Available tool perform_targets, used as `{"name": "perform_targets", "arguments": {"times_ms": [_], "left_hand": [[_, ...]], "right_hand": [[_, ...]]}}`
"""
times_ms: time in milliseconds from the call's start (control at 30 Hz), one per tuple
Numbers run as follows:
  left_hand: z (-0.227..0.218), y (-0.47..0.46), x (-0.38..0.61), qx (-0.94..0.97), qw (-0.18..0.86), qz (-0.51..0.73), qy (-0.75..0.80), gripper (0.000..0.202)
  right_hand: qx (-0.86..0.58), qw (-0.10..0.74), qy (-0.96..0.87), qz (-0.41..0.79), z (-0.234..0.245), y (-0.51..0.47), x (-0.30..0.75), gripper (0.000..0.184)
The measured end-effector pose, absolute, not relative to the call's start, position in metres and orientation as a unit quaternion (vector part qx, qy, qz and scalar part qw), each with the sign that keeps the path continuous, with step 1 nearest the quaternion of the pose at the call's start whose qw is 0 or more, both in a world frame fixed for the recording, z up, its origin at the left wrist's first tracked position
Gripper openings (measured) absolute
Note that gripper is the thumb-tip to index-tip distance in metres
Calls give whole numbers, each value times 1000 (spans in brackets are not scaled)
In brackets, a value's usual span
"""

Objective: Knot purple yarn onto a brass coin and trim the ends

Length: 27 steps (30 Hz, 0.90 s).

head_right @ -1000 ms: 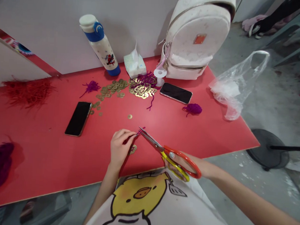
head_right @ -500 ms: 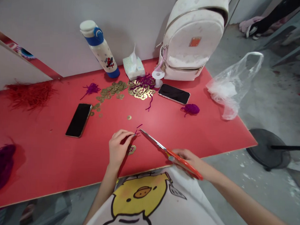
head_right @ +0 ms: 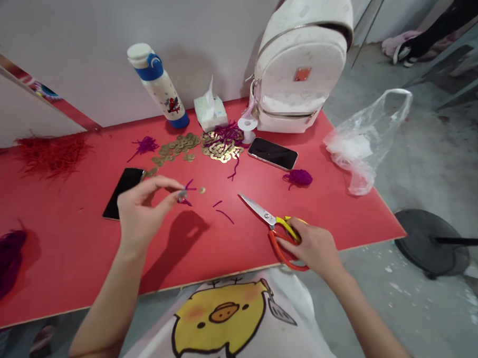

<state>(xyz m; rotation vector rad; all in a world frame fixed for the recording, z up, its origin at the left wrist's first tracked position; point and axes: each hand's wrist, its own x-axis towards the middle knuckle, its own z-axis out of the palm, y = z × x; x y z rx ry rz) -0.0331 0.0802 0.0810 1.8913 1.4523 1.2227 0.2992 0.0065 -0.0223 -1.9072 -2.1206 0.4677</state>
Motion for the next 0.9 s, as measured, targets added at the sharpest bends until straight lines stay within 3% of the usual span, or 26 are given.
{"name": "perform_targets", "arguments": {"times_ms": [133, 300, 400, 467, 567, 667, 767, 900], "left_hand": [[94, 143, -23, 726, 202, 427, 499, 6], [78, 228, -6, 743, 205, 414, 484, 4], [63, 245, -3, 757, 175, 402, 484, 26], [55, 233, -5, 782, 172, 344, 490, 27], [42, 188, -15, 818, 226, 201, 490, 8], [26, 136, -22, 839, 257, 99, 469, 8], [9, 100, -22, 844, 219, 93, 481, 21], [-12, 83, -17, 835, 150, 145, 510, 9]], "right_hand": [[-661, 142, -727, 121, -30, 7, 296, 43], [-667, 153, -720, 115, -29, 6, 293, 43], [-667, 159, -719, 117, -27, 6, 292, 41], [-667, 163, -718, 114, -28, 5, 293, 41], [-666, 167, -718, 111, -30, 5, 293, 40], [-671, 167, -715, 101, -33, 5, 293, 41], [-676, 164, -712, 94, -35, 7, 292, 45], [-675, 160, -713, 100, -36, 13, 292, 45]]}}
